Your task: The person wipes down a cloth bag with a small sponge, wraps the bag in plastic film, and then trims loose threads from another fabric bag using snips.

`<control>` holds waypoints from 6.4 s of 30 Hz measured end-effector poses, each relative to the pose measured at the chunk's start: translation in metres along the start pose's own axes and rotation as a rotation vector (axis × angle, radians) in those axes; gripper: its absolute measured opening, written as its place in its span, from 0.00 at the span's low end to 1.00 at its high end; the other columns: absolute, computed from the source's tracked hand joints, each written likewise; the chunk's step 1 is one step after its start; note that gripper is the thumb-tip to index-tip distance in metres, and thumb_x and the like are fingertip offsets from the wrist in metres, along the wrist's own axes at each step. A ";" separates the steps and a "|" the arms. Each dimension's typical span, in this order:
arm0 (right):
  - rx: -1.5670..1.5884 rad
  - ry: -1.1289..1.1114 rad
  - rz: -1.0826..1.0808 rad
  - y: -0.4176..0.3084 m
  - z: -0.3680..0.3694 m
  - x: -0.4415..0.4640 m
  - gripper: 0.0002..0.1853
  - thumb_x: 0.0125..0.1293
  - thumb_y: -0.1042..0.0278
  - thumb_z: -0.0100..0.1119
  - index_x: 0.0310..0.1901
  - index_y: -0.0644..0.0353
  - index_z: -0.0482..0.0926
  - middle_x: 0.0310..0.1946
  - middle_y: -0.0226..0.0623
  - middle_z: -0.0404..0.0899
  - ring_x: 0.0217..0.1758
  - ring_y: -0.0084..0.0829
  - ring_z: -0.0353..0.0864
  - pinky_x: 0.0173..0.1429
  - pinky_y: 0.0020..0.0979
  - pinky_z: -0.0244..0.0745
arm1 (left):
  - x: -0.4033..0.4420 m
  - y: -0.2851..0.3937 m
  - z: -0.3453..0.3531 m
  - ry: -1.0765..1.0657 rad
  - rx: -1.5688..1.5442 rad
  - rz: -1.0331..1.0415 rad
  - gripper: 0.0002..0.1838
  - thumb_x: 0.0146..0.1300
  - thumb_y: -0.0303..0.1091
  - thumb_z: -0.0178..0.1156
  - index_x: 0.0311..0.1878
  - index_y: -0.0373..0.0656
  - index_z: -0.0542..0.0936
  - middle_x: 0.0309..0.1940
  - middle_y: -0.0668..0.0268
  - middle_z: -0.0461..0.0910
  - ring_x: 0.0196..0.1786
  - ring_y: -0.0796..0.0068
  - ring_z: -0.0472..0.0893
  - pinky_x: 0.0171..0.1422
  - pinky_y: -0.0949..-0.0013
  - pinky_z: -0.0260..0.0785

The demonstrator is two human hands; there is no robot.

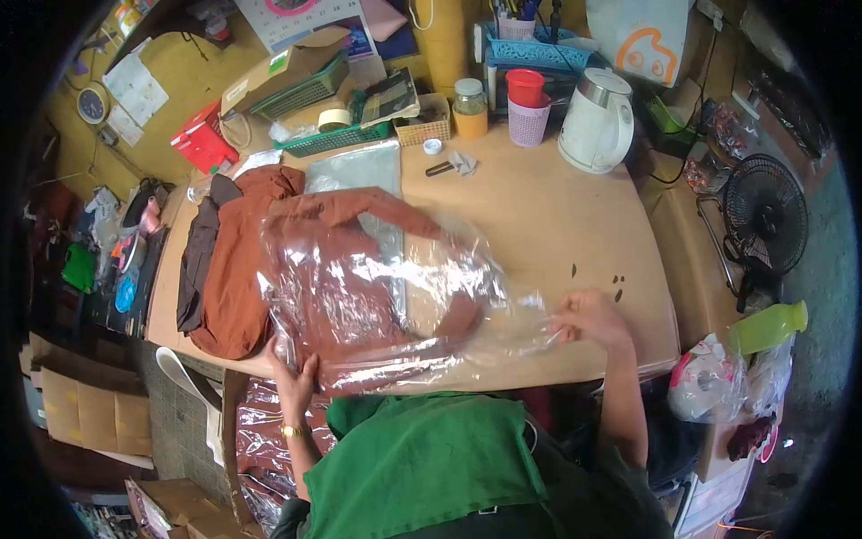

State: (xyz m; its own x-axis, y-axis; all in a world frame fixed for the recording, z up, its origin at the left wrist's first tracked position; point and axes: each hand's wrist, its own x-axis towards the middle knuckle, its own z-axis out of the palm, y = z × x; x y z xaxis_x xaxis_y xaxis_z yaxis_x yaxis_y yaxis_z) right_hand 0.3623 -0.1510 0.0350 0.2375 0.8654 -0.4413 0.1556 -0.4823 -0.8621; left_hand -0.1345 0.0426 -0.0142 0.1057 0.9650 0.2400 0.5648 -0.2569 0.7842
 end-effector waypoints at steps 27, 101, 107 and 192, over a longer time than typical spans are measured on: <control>-0.750 0.614 -0.759 -0.077 0.052 0.068 0.19 0.63 0.54 0.65 0.45 0.63 0.80 0.34 0.44 0.83 0.38 0.42 0.83 0.47 0.41 0.78 | 0.034 0.058 0.091 -0.179 0.723 0.180 0.44 0.66 0.60 0.52 0.79 0.52 0.51 0.79 0.53 0.45 0.80 0.46 0.45 0.74 0.26 0.35; -0.249 0.605 -0.532 -0.077 0.029 0.184 0.29 0.60 0.66 0.67 0.61 0.63 0.67 0.58 0.52 0.71 0.55 0.49 0.77 0.62 0.42 0.73 | 0.033 0.058 0.096 -0.214 0.675 0.200 0.43 0.66 0.65 0.49 0.78 0.53 0.55 0.79 0.57 0.48 0.80 0.50 0.48 0.76 0.29 0.35; -0.335 0.780 -0.292 -0.037 -0.011 0.171 0.42 0.53 0.57 0.74 0.66 0.63 0.64 0.61 0.53 0.70 0.64 0.46 0.72 0.66 0.42 0.68 | 0.034 0.061 0.094 -0.232 0.668 0.213 0.43 0.66 0.62 0.52 0.78 0.52 0.54 0.79 0.56 0.46 0.80 0.50 0.47 0.75 0.28 0.33; -1.200 0.120 -0.843 -0.104 0.100 0.167 0.40 0.62 0.34 0.57 0.71 0.46 0.64 0.74 0.55 0.54 0.76 0.56 0.52 0.71 0.66 0.46 | -0.028 0.240 0.115 -0.985 -0.554 0.971 0.16 0.60 0.30 0.65 0.52 0.44 0.83 0.59 0.60 0.79 0.64 0.52 0.76 0.65 0.56 0.72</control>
State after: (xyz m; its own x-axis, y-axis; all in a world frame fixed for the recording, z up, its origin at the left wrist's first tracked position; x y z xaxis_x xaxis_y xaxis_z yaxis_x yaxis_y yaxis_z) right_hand 0.2902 0.0569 0.0265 -0.2581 0.9544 0.1502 0.9560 0.2747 -0.1031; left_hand 0.0923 -0.0396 0.1016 0.8733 -0.0012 0.4872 -0.3998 -0.5732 0.7153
